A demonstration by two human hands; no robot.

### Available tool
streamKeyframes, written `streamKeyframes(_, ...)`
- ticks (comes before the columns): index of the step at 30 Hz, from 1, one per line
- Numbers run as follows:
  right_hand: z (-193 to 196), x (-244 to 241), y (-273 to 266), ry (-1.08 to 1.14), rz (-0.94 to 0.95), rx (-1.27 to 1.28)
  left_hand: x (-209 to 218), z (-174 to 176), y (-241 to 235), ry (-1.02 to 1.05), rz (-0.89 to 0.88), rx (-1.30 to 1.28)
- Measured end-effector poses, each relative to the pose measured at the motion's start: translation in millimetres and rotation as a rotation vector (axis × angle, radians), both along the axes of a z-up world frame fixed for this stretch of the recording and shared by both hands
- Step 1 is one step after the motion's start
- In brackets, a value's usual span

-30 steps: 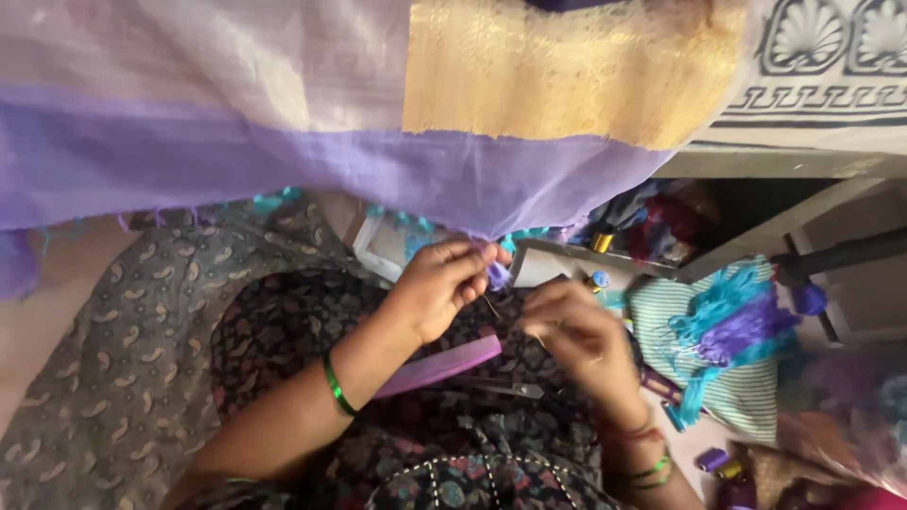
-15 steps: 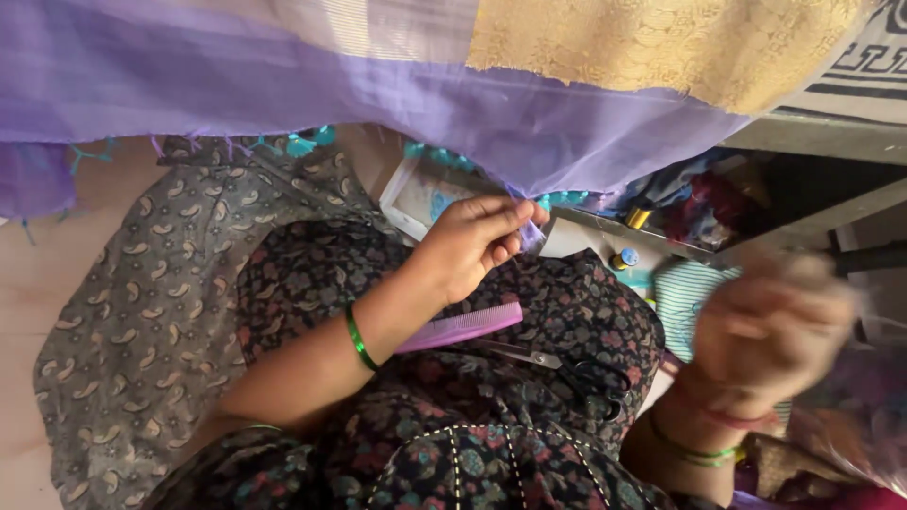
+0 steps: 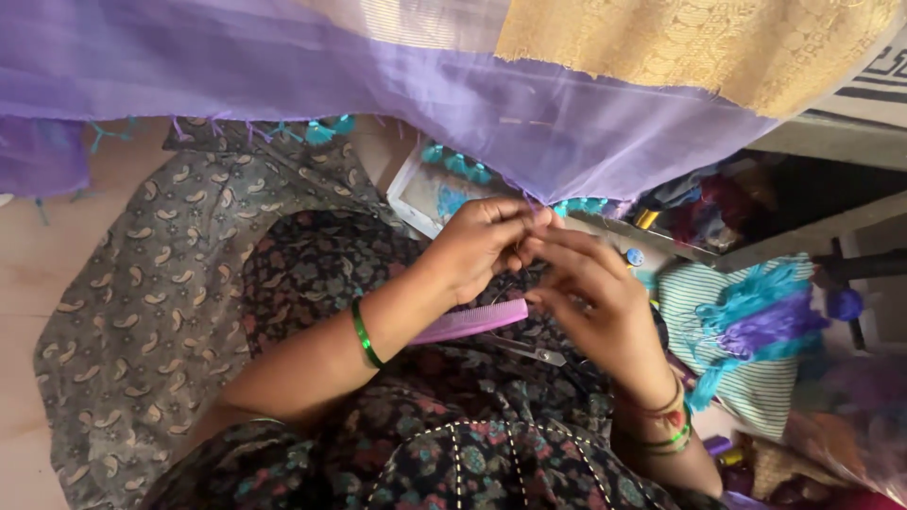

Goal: Tying and trimming decorative tassels on the edge of a purple fabric.

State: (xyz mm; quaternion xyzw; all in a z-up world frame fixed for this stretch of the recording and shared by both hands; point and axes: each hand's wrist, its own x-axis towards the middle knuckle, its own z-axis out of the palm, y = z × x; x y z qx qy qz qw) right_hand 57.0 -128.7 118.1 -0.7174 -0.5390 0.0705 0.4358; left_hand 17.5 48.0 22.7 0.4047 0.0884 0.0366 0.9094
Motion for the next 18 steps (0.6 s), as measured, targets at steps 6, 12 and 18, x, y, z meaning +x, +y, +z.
streamKeyframes(6,-48,13,-30,0.68,-0.049,0.027,0,1,-3,0.002,0.001,0.092)
streamKeyframes(12,-56,-1,0,0.794,-0.102,0.036,-1,6,-12,-0.003,0.084,0.146)
streamKeyframes(18,-51,5,-5,0.471,-0.215,0.06,-11,26,6,0.015,0.119,0.468)
